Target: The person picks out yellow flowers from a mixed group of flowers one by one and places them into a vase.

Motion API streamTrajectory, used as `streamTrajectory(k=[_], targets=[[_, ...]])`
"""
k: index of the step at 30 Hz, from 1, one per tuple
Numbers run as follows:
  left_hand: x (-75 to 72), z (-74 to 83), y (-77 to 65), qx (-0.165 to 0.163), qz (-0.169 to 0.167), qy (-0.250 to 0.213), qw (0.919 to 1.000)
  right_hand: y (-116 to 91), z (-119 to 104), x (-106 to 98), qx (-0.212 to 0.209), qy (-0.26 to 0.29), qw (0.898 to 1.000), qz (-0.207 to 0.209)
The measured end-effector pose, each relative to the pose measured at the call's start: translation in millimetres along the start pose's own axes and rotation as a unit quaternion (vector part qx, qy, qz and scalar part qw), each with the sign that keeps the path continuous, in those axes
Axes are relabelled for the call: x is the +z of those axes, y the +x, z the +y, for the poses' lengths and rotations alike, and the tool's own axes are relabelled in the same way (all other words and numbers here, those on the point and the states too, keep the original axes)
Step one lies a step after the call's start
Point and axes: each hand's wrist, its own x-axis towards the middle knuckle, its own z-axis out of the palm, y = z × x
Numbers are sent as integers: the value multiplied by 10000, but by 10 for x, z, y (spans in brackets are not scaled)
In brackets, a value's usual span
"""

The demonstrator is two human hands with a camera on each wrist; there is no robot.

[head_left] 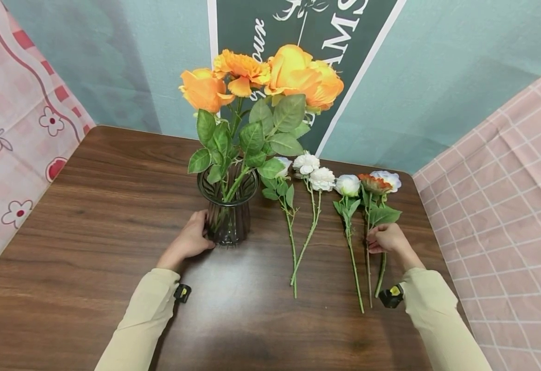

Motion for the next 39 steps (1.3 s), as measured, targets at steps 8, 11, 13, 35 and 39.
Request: streamTrajectory(k=[8, 11, 13, 35, 39], targets=[[3, -6, -6, 10, 32, 37, 10000, -64, -67, -44, 41, 26, 10000, -84], [6, -8, -8, 42, 69, 29, 10000, -98, -104, -60, 37, 12, 9999, -106], [9, -10, -9, 60, 91, 19, 9999, -123, -135, -70, 30, 31, 9999, -135], [3, -9, -13, 119, 168, 81, 9998, -349, -401, -83, -411, 376, 9984, 41], [3, -3, -8, 95, 142, 60, 9998, -374, -440, -62, -521, 544, 9972, -16]])
